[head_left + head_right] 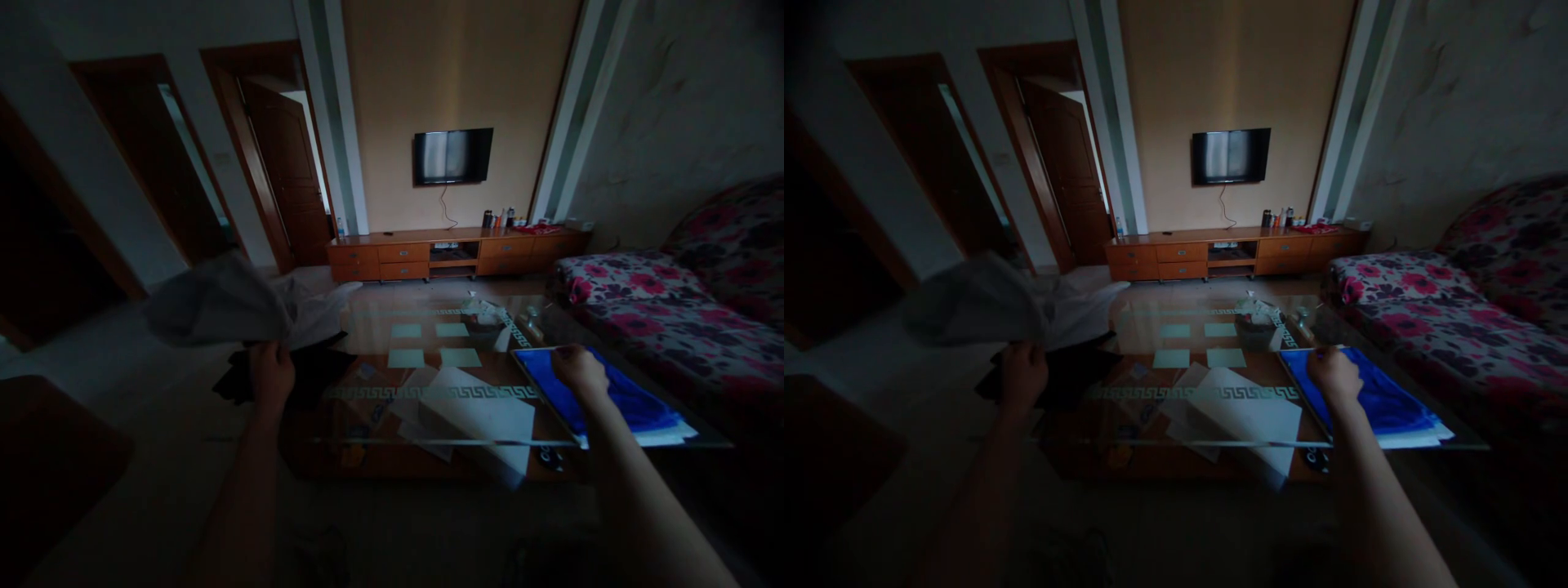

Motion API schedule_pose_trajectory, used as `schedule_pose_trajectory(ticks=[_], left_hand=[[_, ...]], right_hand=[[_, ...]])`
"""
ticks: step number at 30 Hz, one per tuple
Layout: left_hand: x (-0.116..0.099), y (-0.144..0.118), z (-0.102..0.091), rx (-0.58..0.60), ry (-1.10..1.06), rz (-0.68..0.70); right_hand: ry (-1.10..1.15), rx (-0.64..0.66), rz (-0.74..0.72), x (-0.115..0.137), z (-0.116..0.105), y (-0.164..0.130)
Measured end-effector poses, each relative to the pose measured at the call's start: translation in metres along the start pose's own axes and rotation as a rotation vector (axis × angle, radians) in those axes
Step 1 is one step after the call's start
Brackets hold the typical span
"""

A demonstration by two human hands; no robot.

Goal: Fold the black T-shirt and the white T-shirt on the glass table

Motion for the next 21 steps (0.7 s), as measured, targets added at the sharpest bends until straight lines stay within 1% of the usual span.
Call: schedule_pose_trajectory(ticks=[2,4,5,7,9,12,18,21], left_hand=[[0.027,0.0,0.036,0.17,0.194,-0.09],[0.047,-0.005,0.063,0.315,0.317,-0.143],[0.052,-0.008,0.072,0.365,0.357,-0.151],[0.056,-0.011,0.083,0.425,0.397,-0.144],[0.054,-0.013,0.087,0.462,0.404,-0.15],[0.051,-0.015,0.085,0.516,0.386,-0.21],[0.04,-0.02,0.069,0.589,0.338,-0.312],[0.034,-0.026,0.062,0.632,0.33,-0.36]], right_hand=[[-0.083,0.032,0.17,-0.034,0.023,0.005],[-0.124,0.04,0.25,-0.061,0.042,0.006],[-0.135,0.05,0.272,-0.073,0.051,0.007],[-0.157,0.062,0.277,-0.09,0.065,0.008],[-0.176,0.044,0.259,-0.099,0.072,0.01],[-0.194,0.016,0.263,-0.101,0.071,0.012],[-0.108,0.086,0.401,-0.102,0.059,0.016],[-0.107,0.105,0.381,-0.097,0.054,0.019]])
Point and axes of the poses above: each hand's wrist, its own y-axis towards the middle knuckle, its own z-axis out of the palm, x = y × z, the point moved 9 cm from there along y, towards the middle knuckle, and after that the axes turned 14 degrees about x, right-handed, at the moved point
